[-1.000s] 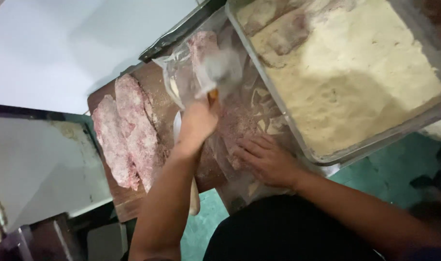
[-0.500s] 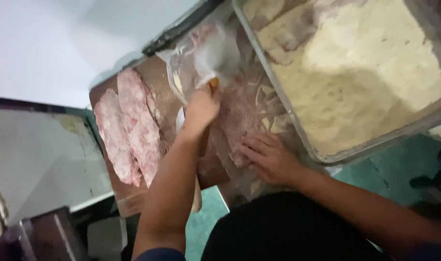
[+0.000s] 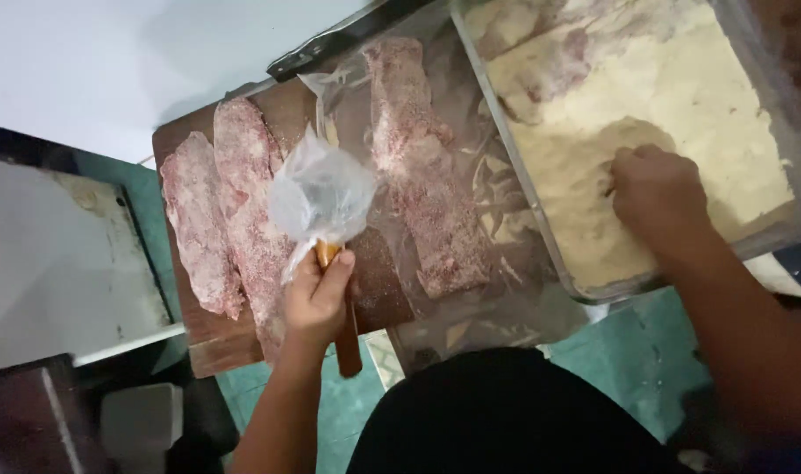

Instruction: The person tenderizes pieces of meat with a mallet and coats them in breading in a commercial kitchen.

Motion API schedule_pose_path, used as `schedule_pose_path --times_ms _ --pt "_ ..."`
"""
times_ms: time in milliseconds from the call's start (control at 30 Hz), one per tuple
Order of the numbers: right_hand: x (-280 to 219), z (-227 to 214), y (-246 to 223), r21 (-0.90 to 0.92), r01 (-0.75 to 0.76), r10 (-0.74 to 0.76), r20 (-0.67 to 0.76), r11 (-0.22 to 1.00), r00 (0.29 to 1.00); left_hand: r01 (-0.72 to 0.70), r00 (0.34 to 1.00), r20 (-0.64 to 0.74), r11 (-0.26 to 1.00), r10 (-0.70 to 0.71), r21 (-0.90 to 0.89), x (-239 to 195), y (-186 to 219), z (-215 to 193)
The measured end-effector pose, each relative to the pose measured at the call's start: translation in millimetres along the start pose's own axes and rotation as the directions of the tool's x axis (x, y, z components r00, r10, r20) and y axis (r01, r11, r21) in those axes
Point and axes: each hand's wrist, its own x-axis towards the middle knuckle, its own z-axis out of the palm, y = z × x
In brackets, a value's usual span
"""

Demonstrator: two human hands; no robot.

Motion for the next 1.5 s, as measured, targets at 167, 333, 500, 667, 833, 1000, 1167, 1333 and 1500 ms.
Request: schedule_pose_path --times_ms 167,333,500,667,833,1000,1167,1333,1500 --pt "28.2 -16.3 16.2 -0.111 -0.074 0.077 0.02 0.991 0.997 0.068 0.998 0.021 0.985 -0.066 -0.159 -28.0 -20.9 -16.0" --pt "31.4 18.7 61.6 -0.117 -0.187 0.204 0.157 0.975 0.966 0.149 0.988 0.006 0.93 -0.156 -0.337 -43.8 -34.7 -14.7" --pt "94.6 -35.6 -26.2 0.222 -0.277 0.212 0.278 0.935 0.937 0.242 0.97 -0.042 0.952 -0.238 0.187 -42.3 -6.2 -13.8" --pt "170.2 -42.8 -104.1 0.284 -0.083 -0.015 0.326 0.955 0.945 0.145 0.988 0.018 0.971 -0.151 0.189 -11.3 43.3 13.0" --pt "180.1 -31.4 -124.8 0.539 0.1 -0.113 -0.008 0.836 0.994 -0.33 0.94 0.105 0.792 0.323 0.514 24.8 54.4 51.7" --pt "119.5 -61.5 -158.4 0.335 0.057 -0.136 0.217 0.94 0.967 -0.247 0.965 0.248 0.596 0.082 0.764 102.5 26.8 72.1" --pt "11.7 -21.8 -183.7 0.503 0.337 -0.42 0.058 0.796 0.906 -0.443 0.886 0.185 0.659 0.425 0.608 114.6 18.2 91.0" --pt "-1.7 -34.9 -198.1 0.529 0.475 -0.512 -0.087 0.703 0.854 -0.269 0.961 0.265 0.472 0.078 0.84 113.4 40.4 94.9" --pt "-22.1 -11.9 -202.8 0.542 0.331 -0.412 0.03 0.773 0.911 -0.394 0.919 0.313 0.585 0.241 0.709 86.8 24.9 100.2"
